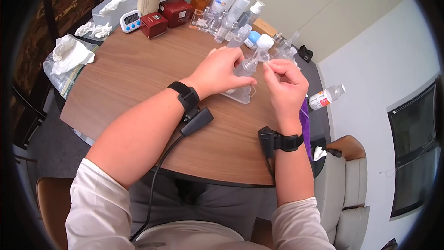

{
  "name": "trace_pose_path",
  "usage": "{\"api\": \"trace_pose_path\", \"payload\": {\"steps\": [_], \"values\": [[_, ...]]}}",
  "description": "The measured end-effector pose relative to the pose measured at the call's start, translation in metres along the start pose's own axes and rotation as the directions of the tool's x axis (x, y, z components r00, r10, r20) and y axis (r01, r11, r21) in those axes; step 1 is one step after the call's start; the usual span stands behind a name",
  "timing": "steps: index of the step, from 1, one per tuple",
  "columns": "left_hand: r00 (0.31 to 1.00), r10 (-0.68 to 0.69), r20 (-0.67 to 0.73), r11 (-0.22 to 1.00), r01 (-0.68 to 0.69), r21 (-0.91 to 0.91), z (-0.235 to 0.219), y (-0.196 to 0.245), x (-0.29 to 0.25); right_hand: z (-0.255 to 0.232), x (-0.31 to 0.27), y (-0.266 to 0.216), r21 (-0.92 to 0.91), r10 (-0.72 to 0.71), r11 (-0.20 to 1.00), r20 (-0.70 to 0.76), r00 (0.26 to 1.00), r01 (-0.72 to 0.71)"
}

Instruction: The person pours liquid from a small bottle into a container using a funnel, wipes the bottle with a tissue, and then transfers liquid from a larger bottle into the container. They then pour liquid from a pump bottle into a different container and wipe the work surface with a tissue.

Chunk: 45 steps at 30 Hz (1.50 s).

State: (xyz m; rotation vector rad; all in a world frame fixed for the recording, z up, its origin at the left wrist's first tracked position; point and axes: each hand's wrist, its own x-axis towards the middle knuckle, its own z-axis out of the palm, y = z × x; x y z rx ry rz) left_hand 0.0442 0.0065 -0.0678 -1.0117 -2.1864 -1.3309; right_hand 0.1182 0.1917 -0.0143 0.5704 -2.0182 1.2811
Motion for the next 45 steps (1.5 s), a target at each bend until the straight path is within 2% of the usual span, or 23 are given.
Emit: {"api": "trace_pose_path", "payload": {"steps": [2, 3, 5, 6, 8, 9, 11, 12, 14, 15, 16, 18, 23, 25, 28, 30, 34, 36, 39, 40, 42, 44, 45], "values": [[1.000, -0.007, 0.008, 1.000, 0.007, -0.002, 0.000, 0.000, -0.001, 0.003, 0.001, 0.002, -0.119, 0.005, 0.993, -0.129, 0.992, -0.020], [1.000, -0.005, 0.001, 1.000, 0.005, 0.000, 0.001, 0.000, -0.002, 0.002, 0.000, 0.001, -0.121, 0.004, 0.992, -0.129, 0.992, -0.020], [1.000, 0.002, -0.009, 1.000, -0.002, 0.005, 0.000, 0.000, 0.000, 0.002, 0.000, -0.002, -0.030, -0.033, 0.999, 0.013, 0.999, 0.033], [1.000, -0.005, -0.003, 1.000, 0.005, -0.004, 0.000, 0.001, 0.000, 0.002, 0.001, -0.001, -0.030, -0.037, 0.999, 0.013, 0.999, 0.038], [1.000, -0.013, 0.005, 1.000, 0.013, -0.015, 0.000, 0.001, -0.001, 0.003, -0.001, 0.004, -0.110, -0.033, 0.994, -0.121, 0.992, 0.020], [1.000, -0.014, 0.008, 1.000, 0.014, -0.007, 0.001, 0.000, -0.001, 0.003, -0.002, 0.003, -0.112, -0.034, 0.993, -0.122, 0.992, 0.021], [1.000, -0.013, 0.009, 1.000, 0.013, -0.001, 0.001, 0.001, 0.000, 0.002, -0.003, 0.000, 0.086, -0.001, 0.996, -0.031, 1.000, 0.003], [1.000, -0.019, 0.014, 1.000, 0.019, -0.002, 0.000, 0.001, 0.000, -0.001, -0.001, 0.001, 0.084, -0.003, 0.996, -0.031, 1.000, 0.005], [1.000, -0.021, 0.017, 1.000, 0.021, -0.003, -0.002, 0.003, -0.001, -0.015, 0.009, 0.009, 0.181, 0.077, 0.983, -0.270, 0.960, -0.028], [0.999, -0.030, 0.020, 0.999, 0.030, -0.011, -0.002, 0.003, -0.001, -0.025, 0.015, 0.015, 0.138, 0.072, 0.990, -0.340, 0.938, -0.026], [0.999, -0.038, 0.024, 0.999, 0.039, -0.019, -0.002, 0.003, -0.001, -0.034, 0.018, 0.019, 0.134, 0.066, 0.991, -0.343, 0.937, -0.020], [0.998, -0.045, 0.033, 0.998, 0.046, -0.034, -0.002, 0.003, 0.000, -0.046, 0.025, 0.024, 0.123, 0.170, 0.985, -0.499, 0.849, -0.125], [0.999, -0.034, 0.033, 0.998, 0.036, -0.052, -0.001, 0.003, -0.001, -0.067, 0.039, 0.058, -0.042, 0.152, 0.980, -0.456, 0.877, -0.193], [0.997, -0.068, 0.047, 0.996, 0.071, -0.051, -0.003, 0.006, -0.001, -0.070, 0.045, 0.072, -0.083, 0.149, 0.975, -0.444, 0.884, -0.206], [0.997, -0.063, 0.046, 0.995, 0.067, -0.071, -0.004, 0.007, -0.002, -0.071, 0.053, 0.079, -0.162, 0.147, 0.959, -0.424, 0.894, -0.234], [0.997, -0.056, 0.046, 0.996, 0.059, -0.066, -0.004, 0.005, -0.001, -0.071, 0.055, 0.082, -0.281, 0.138, 0.923, -0.397, 0.907, -0.263], [0.999, -0.035, 0.021, 0.997, 0.036, -0.067, -0.002, 0.003, -0.002, -0.072, 0.056, 0.095, -0.309, 0.147, 0.907, -0.405, 0.902, -0.286], [0.999, -0.037, 0.024, 0.997, 0.039, -0.062, -0.002, 0.004, -0.002, -0.072, 0.056, 0.097, -0.318, 0.201, 0.892, -0.358, 0.912, -0.321], [0.999, -0.037, 0.029, 0.997, 0.039, -0.061, -0.002, 0.004, -0.001, -0.072, 0.051, 0.087, -0.378, 0.193, 0.871, -0.324, 0.926, -0.314], [0.999, -0.037, 0.029, 0.997, 0.039, -0.063, -0.002, 0.004, -0.002, -0.075, 0.048, 0.082, -0.377, 0.194, 0.871, -0.326, 0.925, -0.315], [0.999, -0.030, 0.024, 0.998, 0.031, -0.055, -0.001, 0.002, -0.001, -0.089, 0.042, 0.076, -0.236, 0.168, 0.921, -0.475, 0.864, -0.309], [0.999, -0.020, 0.025, 0.999, 0.021, -0.048, -0.001, 0.003, -0.001, -0.104, 0.035, 0.071, -0.173, 0.175, 0.940, -0.491, 0.853, -0.293], [0.999, -0.037, 0.021, 0.998, 0.038, -0.051, -0.002, 0.004, -0.001, -0.113, 0.030, 0.070, -0.269, 0.194, 0.907, -0.416, 0.889, -0.324]]}}
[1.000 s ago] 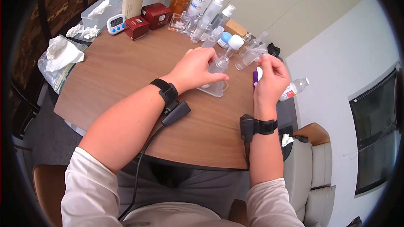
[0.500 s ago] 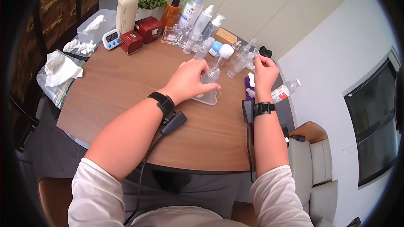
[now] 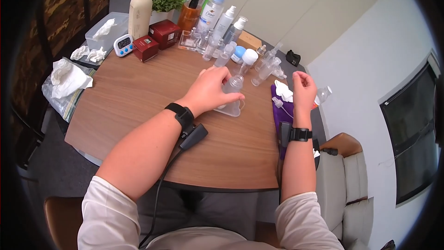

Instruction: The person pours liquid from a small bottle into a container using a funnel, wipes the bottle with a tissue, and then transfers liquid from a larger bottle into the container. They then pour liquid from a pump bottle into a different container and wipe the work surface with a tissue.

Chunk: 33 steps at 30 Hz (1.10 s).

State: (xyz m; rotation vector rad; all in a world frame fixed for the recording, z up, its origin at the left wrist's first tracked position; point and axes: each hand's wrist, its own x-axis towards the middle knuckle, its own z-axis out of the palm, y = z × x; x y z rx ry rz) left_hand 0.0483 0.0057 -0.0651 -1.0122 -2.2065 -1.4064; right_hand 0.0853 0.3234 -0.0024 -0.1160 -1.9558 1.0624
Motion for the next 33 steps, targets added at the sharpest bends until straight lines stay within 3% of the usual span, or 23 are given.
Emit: {"api": "trace_pose_path", "payload": {"steps": [2, 6, 9, 13, 14, 15, 17, 19, 21, 23, 26, 29, 30, 31, 33], "values": [[1.000, -0.011, 0.008, 1.000, 0.011, -0.002, 0.000, 0.001, 0.000, -0.013, -0.006, 0.008, -0.183, 0.053, 0.983, 0.147, 0.988, -0.026], [0.999, -0.048, 0.012, 0.999, 0.048, -0.007, 0.003, -0.002, 0.001, -0.024, -0.017, 0.025, -0.400, 0.109, 0.916, 0.266, 0.958, 0.007], [0.998, -0.058, 0.024, 0.998, 0.059, -0.023, 0.002, 0.003, 0.002, -0.021, -0.020, 0.024, -0.391, 0.128, 0.920, 0.249, 0.960, -0.022], [0.997, -0.079, 0.023, 0.997, 0.080, -0.023, 0.002, 0.004, 0.002, -0.004, -0.038, -0.013, -0.200, 0.021, 0.977, 0.456, 0.890, 0.079], [0.996, -0.090, 0.017, 0.996, 0.090, -0.014, 0.003, 0.005, 0.002, -0.001, -0.042, -0.028, -0.222, 0.109, 0.975, 0.498, 0.860, 0.005], [0.996, -0.081, 0.034, 0.997, 0.081, -0.010, 0.002, 0.006, 0.001, -0.003, -0.042, -0.026, -0.221, 0.118, 0.975, 0.484, 0.867, -0.009], [0.993, -0.113, 0.040, 0.993, 0.114, -0.020, 0.000, 0.009, 0.002, -0.008, -0.036, -0.022, -0.488, -0.070, 0.833, 0.375, 0.924, 0.261], [0.995, -0.091, 0.043, 0.996, 0.091, -0.006, 0.001, 0.008, 0.001, -0.015, -0.035, -0.008, -0.567, 0.001, 0.799, 0.335, 0.942, 0.200], [0.996, -0.072, 0.046, 0.997, 0.072, 0.017, 0.003, 0.003, 0.003, -0.016, -0.039, 0.008, -0.775, 0.255, 0.614, 0.377, 0.891, 0.152], [0.996, -0.079, 0.040, 0.997, 0.079, -0.001, 0.004, 0.000, 0.002, -0.014, -0.045, 0.025, -0.761, 0.248, 0.633, 0.375, 0.893, 0.144], [0.986, -0.141, 0.093, 0.989, 0.145, -0.039, 0.000, 0.009, 0.002, -0.012, -0.043, 0.035, -0.746, 0.181, 0.631, 0.407, 0.895, 0.211], [0.991, -0.110, 0.071, 0.988, 0.117, -0.101, 0.001, 0.013, 0.002, -0.012, -0.037, 0.023, -0.702, 0.125, 0.678, 0.401, 0.907, 0.217], [0.991, -0.109, 0.073, 0.989, 0.116, -0.092, 0.003, 0.011, 0.002, -0.013, -0.038, 0.017, -0.664, -0.082, 0.676, 0.365, 0.927, 0.321], [0.994, -0.093, 0.064, 0.986, 0.101, -0.134, 0.005, 0.007, 0.001, -0.012, -0.035, 0.011, -0.659, -0.085, 0.681, 0.363, 0.928, 0.320], [0.996, -0.082, 0.044, 0.980, 0.089, -0.176, 0.005, 0.005, 0.001, -0.012, -0.026, -0.017, -0.422, -0.397, 0.800, 0.162, 0.904, 0.427]]}}
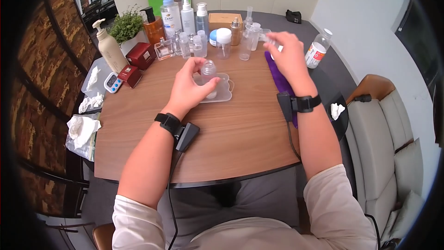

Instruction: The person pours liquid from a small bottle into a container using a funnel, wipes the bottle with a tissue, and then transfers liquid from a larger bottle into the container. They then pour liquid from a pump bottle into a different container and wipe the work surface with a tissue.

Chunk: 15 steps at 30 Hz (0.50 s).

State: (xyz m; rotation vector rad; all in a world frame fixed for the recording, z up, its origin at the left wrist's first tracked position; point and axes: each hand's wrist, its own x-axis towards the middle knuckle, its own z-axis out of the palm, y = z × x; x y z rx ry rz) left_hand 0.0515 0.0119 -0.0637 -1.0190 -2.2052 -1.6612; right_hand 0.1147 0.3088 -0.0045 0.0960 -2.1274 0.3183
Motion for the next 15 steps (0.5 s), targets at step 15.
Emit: {"api": "trace_pose_path", "payload": {"steps": [15], "values": [[0.999, 0.036, 0.008, 0.988, -0.037, 0.148, -0.003, -0.004, 0.001, -0.024, 0.080, -0.124, 0.945, 0.035, 0.261, 0.196, 0.980, -0.199]]}}
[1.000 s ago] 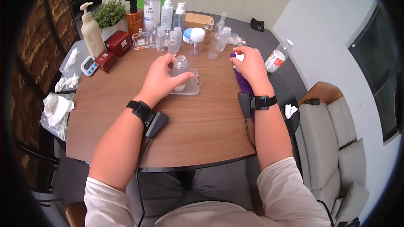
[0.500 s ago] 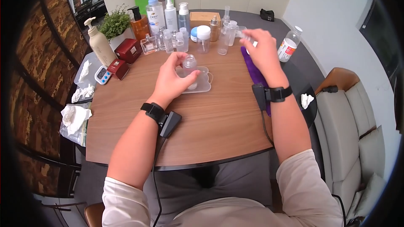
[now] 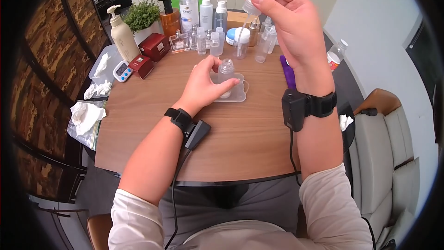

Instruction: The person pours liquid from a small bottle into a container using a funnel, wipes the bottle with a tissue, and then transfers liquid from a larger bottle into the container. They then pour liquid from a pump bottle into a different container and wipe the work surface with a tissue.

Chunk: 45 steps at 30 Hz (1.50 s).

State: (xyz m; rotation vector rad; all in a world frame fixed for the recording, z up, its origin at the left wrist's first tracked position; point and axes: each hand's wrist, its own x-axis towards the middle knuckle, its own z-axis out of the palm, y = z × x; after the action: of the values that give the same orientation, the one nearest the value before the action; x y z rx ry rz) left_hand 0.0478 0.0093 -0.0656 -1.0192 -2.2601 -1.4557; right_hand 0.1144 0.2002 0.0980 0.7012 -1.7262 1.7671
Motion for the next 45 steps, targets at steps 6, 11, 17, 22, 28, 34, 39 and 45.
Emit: {"api": "trace_pose_path", "payload": {"steps": [6, 11, 17, 22, 28, 34, 39, 45], "values": [[1.000, -0.006, 0.007, 0.999, 0.006, 0.048, 0.001, 0.000, 0.001, 0.001, 0.000, 0.019, 0.057, 0.024, 0.998, 0.054, 0.998, -0.027], [1.000, 0.023, -0.003, 0.999, -0.023, 0.045, 0.001, -0.001, 0.001, 0.006, -0.003, 0.038, 0.029, 0.122, 0.992, 0.072, 0.990, -0.124], [1.000, -0.008, 0.011, 1.000, 0.008, 0.025, 0.001, 0.003, 0.000, -0.007, -0.006, 0.048, -0.208, 0.379, 0.919, 0.230, 0.896, -0.336], [1.000, 0.003, 0.011, 0.999, -0.003, 0.048, -0.001, 0.004, 0.000, -0.015, -0.006, 0.058, -0.368, 0.450, 0.877, 0.408, 0.794, -0.307], [1.000, -0.012, 0.020, 1.000, 0.012, 0.020, -0.001, 0.003, 0.000, -0.007, -0.008, 0.054, -0.573, 0.419, 0.814, 0.467, 0.779, -0.095], [0.998, -0.040, 0.050, 0.999, 0.039, 0.026, -0.001, 0.002, 0.000, 0.002, -0.013, 0.042, -0.784, 0.396, 0.619, 0.363, 0.843, 0.048], [1.000, 0.032, 0.000, 0.998, -0.032, 0.053, 0.003, -0.002, 0.000, -0.002, -0.012, 0.051, -0.697, 0.308, 0.674, 0.568, 0.763, 0.247], [0.999, -0.028, 0.041, 1.000, 0.028, 0.000, -0.001, 0.006, 0.000, -0.001, -0.020, 0.059, -0.609, 0.085, 0.716, 0.562, 0.823, 0.342]]}}
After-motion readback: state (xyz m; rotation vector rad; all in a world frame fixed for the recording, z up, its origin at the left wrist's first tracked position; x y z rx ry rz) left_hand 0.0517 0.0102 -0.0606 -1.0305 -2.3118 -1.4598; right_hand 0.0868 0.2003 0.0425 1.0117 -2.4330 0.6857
